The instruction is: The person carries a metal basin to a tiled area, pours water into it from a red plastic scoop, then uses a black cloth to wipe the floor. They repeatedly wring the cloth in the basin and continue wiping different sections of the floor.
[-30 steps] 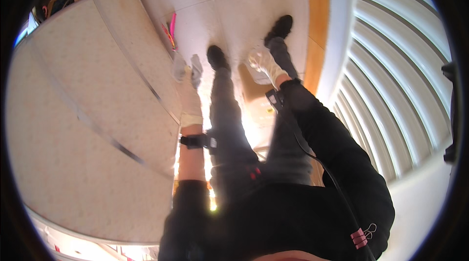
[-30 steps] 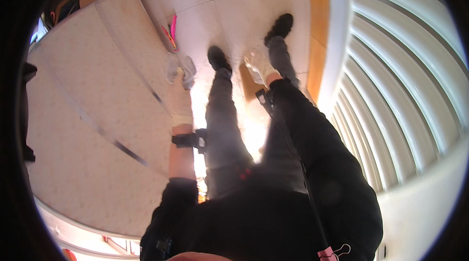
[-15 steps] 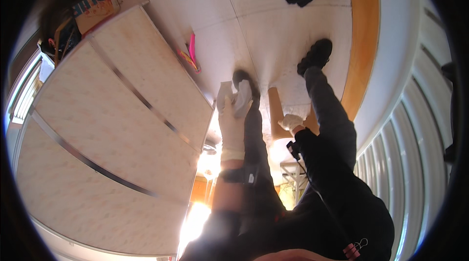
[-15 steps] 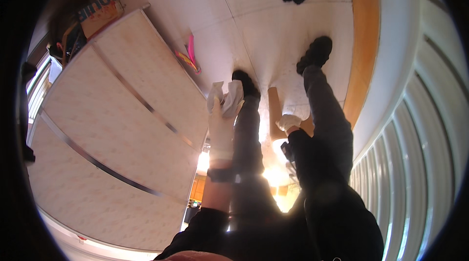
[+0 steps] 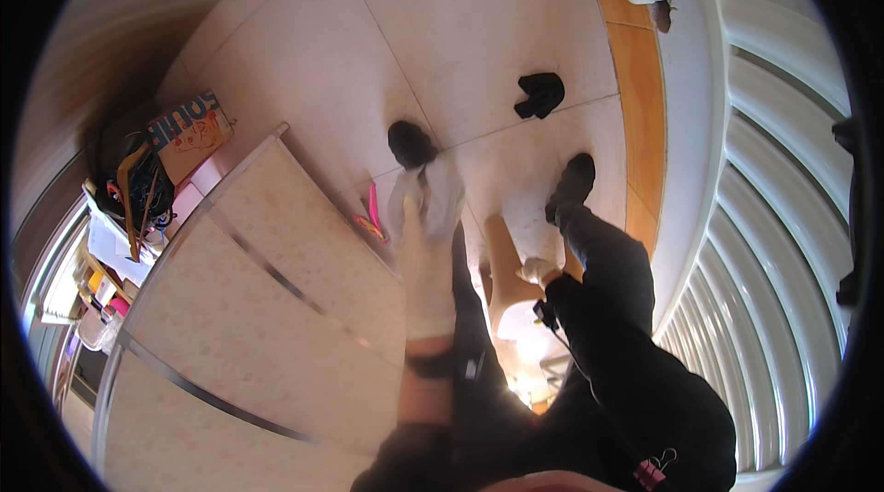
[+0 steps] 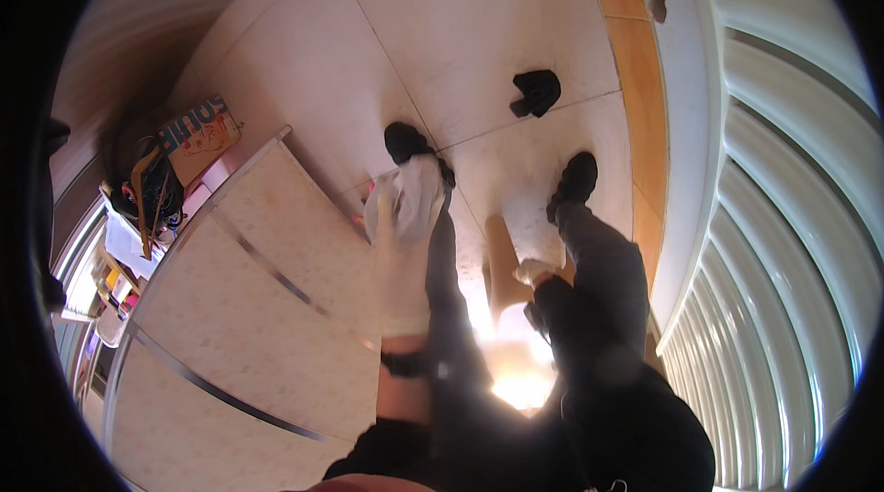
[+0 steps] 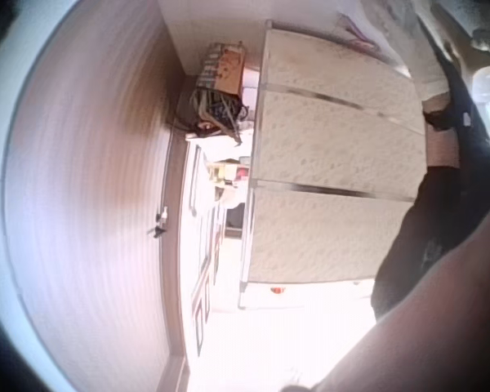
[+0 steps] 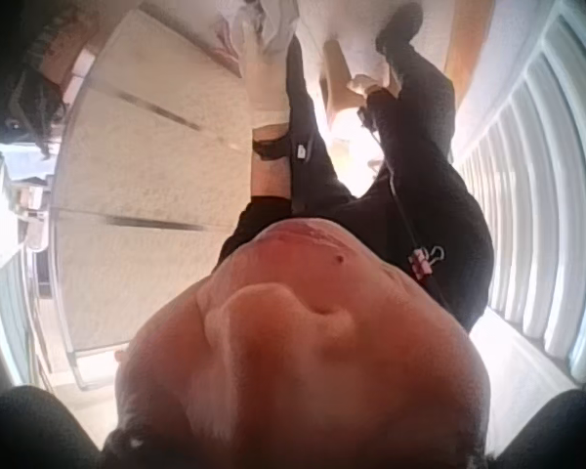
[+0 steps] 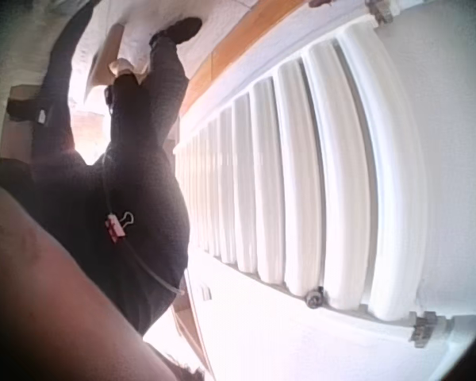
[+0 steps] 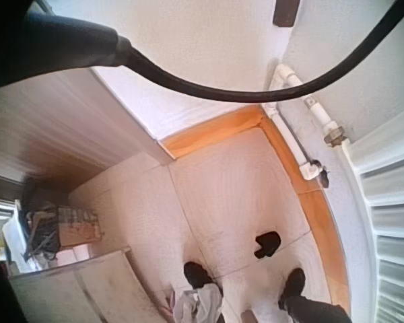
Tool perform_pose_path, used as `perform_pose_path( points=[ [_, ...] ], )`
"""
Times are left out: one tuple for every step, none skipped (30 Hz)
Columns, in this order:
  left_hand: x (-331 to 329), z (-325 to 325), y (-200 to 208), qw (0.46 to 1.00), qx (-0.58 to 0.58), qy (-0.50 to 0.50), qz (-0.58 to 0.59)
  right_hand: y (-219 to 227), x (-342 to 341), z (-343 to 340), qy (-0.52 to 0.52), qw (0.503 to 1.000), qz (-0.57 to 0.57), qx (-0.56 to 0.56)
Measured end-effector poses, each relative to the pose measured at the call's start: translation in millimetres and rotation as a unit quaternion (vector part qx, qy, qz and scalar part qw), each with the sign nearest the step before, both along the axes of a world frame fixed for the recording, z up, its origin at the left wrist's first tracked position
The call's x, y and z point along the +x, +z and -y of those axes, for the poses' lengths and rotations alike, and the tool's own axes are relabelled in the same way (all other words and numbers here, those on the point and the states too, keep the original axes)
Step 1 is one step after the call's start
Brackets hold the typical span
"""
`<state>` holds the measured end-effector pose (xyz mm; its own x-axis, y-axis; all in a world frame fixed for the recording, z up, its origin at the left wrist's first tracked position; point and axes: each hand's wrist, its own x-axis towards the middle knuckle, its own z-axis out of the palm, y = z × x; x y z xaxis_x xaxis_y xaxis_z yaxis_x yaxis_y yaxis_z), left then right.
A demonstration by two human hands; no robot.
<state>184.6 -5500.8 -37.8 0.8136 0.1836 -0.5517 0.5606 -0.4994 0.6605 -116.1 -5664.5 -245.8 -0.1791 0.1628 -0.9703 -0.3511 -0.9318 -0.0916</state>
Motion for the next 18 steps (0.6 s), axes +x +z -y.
perform_pose_path(
  points=[
    [8.5,-3.4,-3.0,0.996,0.063,-0.062,-0.026,-0.8,8.0,-3.8,-0.007,1.000,-0.015,0.005],
    [17.1,-5.7,-7.4,0.994,0.073,-0.074,-0.032,1.0,18.3,-9.2,0.037,0.998,-0.010,0.056],
    [26.7,-7.3,-15.1,0.996,0.048,-0.068,-0.013,4.8,31.9,-15.1,0.060,0.996,0.005,0.063],
    [33.1,-5.1,-22.5,0.997,0.026,-0.062,0.041,9.6,48.1,-20.2,0.018,1.000,0.015,0.012],
    [36.4,-2.9,-27.8,0.998,0.006,-0.051,0.047,21.3,61.6,-29.2,-0.045,0.995,0.018,-0.091],
    [38.5,-2.5,-31.2,0.998,-0.006,-0.052,0.031,26.9,81.5,-34.3,-0.037,0.998,0.015,-0.056],
    [40.7,-0.7,-35.2,0.997,-0.005,-0.060,0.051,35.0,99.5,-43.7,-0.035,0.997,0.063,-0.036],
    [43.7,-1.3,-38.2,0.996,0.000,-0.072,0.042,37.5,120.0,-54.8,-0.011,0.996,0.084,-0.012],
    [47.6,0.2,-41.1,0.996,0.009,-0.085,0.032,38.1,137.7,-63.9,0.002,0.994,0.108,0.015],
    [53.6,-4.2,-41.6,0.992,0.059,-0.110,0.004,36.0,154.0,-77.4,0.007,0.994,0.101,0.043],
    [61.8,-7.0,-42.9,0.995,-0.021,-0.083,0.054,30.1,164.8,-83.1,0.005,0.991,0.112,0.069],
    [74.8,-8.1,-46.7,0.993,-0.088,-0.047,0.064,23.1,172.4,-84.9,0.017,0.991,0.103,0.087],
    [85.4,-8.8,-46.1,0.991,-0.102,-0.036,0.079,13.8,178.1,-84.8,0.024,0.989,0.097,0.111],
    [97.3,-9.5,-44.9,0.985,-0.060,-0.068,0.147,2.8,182.6,-80.1,0.022,0.984,0.100,0.147],
    [107.3,-10.0,-40.8,0.967,0.035,-0.124,0.221,-10.6,190.0,-74.9,0.036,0.980,0.091,0.172],
    [126.6,-14.4,-41.5,0.974,-0.020,-0.088,0.208,-19.6,193.2,-60.0,0.014,0.983,0.099,0.155],
    [137.5,-16.9,-37.8,0.972,-0.165,0.013,0.168,-35.3,207.0,-51.3,-0.090,0.985,0.146,0.019],
    [147.8,-20.0,-35.0,0.936,-0.297,0.131,0.135,-42.8,216.2,-37.7,-0.120,0.949,0.288,-0.045]
  ],
)
